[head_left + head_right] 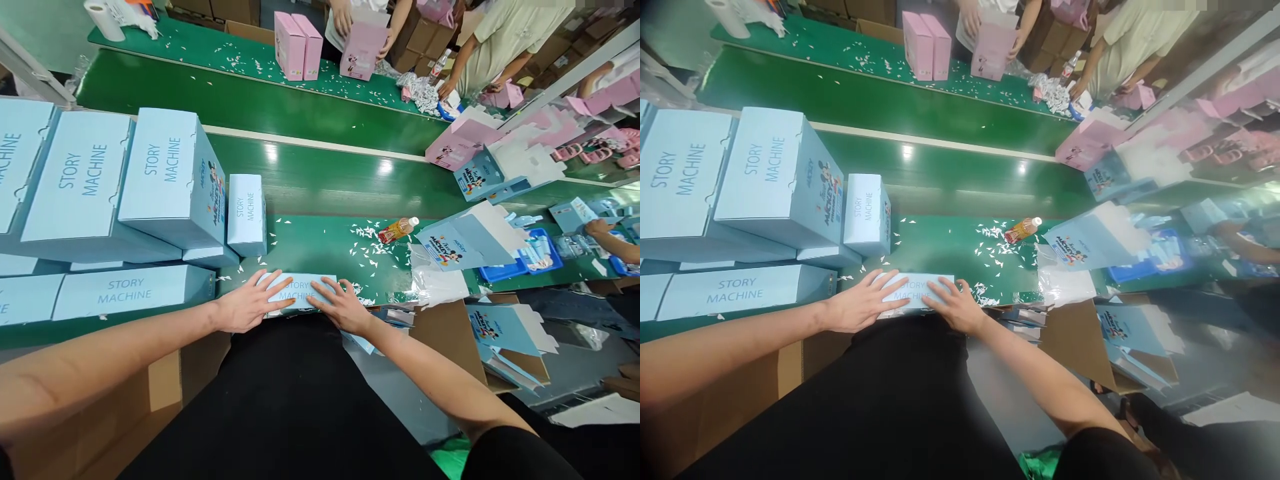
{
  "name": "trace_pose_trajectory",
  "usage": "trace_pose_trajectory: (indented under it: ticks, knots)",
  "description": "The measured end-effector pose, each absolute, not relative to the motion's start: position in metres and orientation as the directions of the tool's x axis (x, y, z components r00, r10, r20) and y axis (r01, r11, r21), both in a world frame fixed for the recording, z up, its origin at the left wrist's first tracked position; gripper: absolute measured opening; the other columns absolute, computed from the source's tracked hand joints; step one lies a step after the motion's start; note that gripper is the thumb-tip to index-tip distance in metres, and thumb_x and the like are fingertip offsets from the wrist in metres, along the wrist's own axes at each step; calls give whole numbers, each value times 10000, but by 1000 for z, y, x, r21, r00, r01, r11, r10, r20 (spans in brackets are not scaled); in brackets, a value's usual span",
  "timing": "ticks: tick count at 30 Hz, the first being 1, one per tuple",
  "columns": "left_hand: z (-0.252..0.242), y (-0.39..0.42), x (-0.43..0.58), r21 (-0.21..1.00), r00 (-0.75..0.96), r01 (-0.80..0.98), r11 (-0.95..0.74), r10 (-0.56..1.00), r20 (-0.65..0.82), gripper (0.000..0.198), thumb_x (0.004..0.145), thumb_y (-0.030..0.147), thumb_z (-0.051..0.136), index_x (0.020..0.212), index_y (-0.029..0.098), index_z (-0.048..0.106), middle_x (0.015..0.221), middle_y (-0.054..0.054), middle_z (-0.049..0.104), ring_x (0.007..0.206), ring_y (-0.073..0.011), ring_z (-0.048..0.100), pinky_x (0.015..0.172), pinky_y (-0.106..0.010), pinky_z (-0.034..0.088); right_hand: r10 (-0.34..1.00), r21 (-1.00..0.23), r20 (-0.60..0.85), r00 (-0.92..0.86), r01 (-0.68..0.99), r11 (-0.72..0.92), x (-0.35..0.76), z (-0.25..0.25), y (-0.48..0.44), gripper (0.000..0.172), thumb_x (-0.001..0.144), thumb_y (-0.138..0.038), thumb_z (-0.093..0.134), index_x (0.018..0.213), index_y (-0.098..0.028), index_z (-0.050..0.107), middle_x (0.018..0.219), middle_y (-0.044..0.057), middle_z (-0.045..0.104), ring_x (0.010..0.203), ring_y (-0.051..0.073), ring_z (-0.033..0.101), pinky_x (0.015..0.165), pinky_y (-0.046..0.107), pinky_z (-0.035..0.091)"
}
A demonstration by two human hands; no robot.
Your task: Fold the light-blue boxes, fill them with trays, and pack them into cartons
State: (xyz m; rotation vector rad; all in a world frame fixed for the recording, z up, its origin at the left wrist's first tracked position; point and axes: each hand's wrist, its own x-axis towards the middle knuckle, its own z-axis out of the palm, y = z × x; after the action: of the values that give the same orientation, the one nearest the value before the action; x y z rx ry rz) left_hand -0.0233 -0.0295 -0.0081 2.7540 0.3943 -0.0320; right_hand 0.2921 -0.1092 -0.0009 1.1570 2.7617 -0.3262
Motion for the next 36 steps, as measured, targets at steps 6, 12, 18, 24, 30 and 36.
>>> trace_pose_trajectory:
  ticks: [6, 12, 18, 24, 30, 36]
  knots:
    - [-14, -27, -21, 336, 955, 294, -895, 286, -74, 763, 818, 209, 596, 1505, 400, 324, 1650, -65, 175, 1485, -413, 199, 1144, -662, 204, 666, -215, -235, -708, 706, 675, 296, 3, -99, 533, 994, -259, 427, 1521, -292, 354, 1620, 91, 263, 1427, 365, 259, 948, 486, 380]
    - [-17, -28, -22, 320, 952, 305, -897, 297, -74, 815, 797, 184, 653, 1500, 425, 320, 1650, -58, 175, 1492, -404, 183, 1151, -663, 199, 686, -255, -218, -694, 719, 646, 297, 0, -100, 513, 1014, -303, 426, 1521, -300, 352, 1619, 88, 264, 1429, 350, 261, 983, 488, 373]
    - [-8, -30, -19, 306, 953, 302, -903, 280, -113, 824, 815, 158, 636, 1515, 415, 285, 1652, -87, 154, 1493, -420, 161, 1132, -682, 211, 703, -205, -208, -681, 733, 649, 295, -7, -111, 567, 988, -207, 421, 1539, -285, 308, 1636, 106, 206, 1455, 375, 202, 1015, 578, 330]
    - [-15, -33, -20, 307, 942, 333, -891, 299, -155, 905, 776, 84, 638, 1507, 465, 263, 1651, -60, 173, 1506, -401, 127, 1137, -675, 207, 699, -191, -245, -671, 741, 644, 289, -12, -119, 695, 927, -167, 505, 1555, -306, 243, 1649, 137, 118, 1484, 395, 140, 1071, 666, 242]
    - [-22, -45, -4, 312, 879, 473, -824, 466, -102, 682, 888, 198, 559, 1486, 442, 339, 1650, -100, 151, 1475, -433, 202, 1082, -666, 257, 858, -183, -194, -475, 877, 444, 294, -20, -108, 698, 922, -186, 498, 1558, -292, 233, 1653, 130, 97, 1489, 371, 137, 1132, 679, 116]
    - [-23, -68, 54, 236, 570, 804, -546, 820, -42, 614, 927, 335, 502, 1514, 342, 322, 1624, -190, 169, 1374, -488, 302, 935, -636, 362, 923, -646, -235, 303, 662, -382, 289, -45, -95, 509, 1003, -470, 311, 1352, -160, 513, 1368, 210, 541, 1259, 339, 514, 999, 542, 435]
